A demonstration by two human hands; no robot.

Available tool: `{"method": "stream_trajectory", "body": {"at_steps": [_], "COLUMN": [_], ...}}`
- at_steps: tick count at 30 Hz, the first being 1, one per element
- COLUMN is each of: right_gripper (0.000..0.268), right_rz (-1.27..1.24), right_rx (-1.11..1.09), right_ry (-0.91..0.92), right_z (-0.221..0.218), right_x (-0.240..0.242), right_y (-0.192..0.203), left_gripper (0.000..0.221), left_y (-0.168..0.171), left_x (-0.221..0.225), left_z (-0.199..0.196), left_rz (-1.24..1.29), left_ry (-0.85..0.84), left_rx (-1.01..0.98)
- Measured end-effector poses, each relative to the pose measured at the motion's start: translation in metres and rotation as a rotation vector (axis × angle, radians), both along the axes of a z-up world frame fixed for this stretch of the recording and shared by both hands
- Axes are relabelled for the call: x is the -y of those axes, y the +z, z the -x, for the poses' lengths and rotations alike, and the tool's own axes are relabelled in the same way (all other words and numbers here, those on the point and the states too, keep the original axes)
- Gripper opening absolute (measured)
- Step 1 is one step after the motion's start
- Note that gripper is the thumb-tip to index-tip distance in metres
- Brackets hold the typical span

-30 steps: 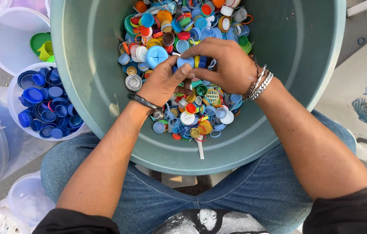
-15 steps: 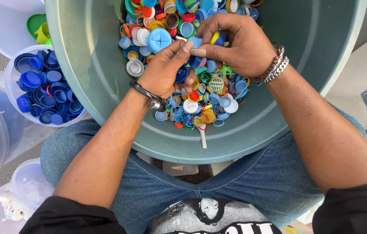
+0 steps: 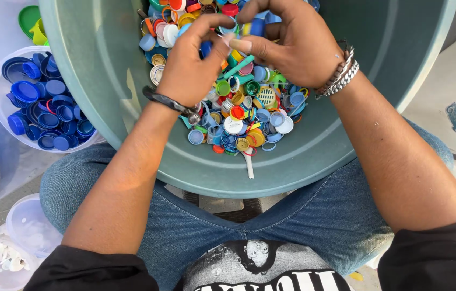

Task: Sorting plastic bottle caps by color into different containers.

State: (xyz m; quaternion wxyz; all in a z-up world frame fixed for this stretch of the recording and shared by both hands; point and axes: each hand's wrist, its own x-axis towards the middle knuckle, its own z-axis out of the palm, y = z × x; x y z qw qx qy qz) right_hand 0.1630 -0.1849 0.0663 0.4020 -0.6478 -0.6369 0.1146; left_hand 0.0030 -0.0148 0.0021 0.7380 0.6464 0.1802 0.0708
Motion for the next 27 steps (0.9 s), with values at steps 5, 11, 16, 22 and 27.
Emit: {"method": "stream_trajectory", "body": {"at_steps": [5,11,16,22,27], "right_gripper": [0.034,0.037,0.037,0.031,0.024], "right_rz": [0.222,0.159,0.149,0.050,0.166], "right_rx": [-0.909,-0.771,-0.773,-0.680,-0.360], "right_ry": [-0.073,-0.122,-0.131,-0.280,-0.382], "right_z": [0.002,0.000,-0.001,-0.017,-0.014], "right_x": [0.000,0.002,-0.001,0.006,0.007], "right_y": [0.003,-0.006,-0.001,0.008,0.014], "left_gripper": [0.050,0.030,0.036,0.036,0.050], "left_y": [0.026,0.032,0.042,0.070,0.057], "left_x": [0.014,0.019,0.017,-0.023,-0.036], "left_z": [0.003,-0.001,-0.002,0.011,0.019], "left_rz": [-0.479,-0.710,-0.774,-0.853,-0.788], "left_ry": [0.050,0.150,0.203,0.126,0.113], "left_rx": [0.234,0.352,0.378,0.239,0.316]}}
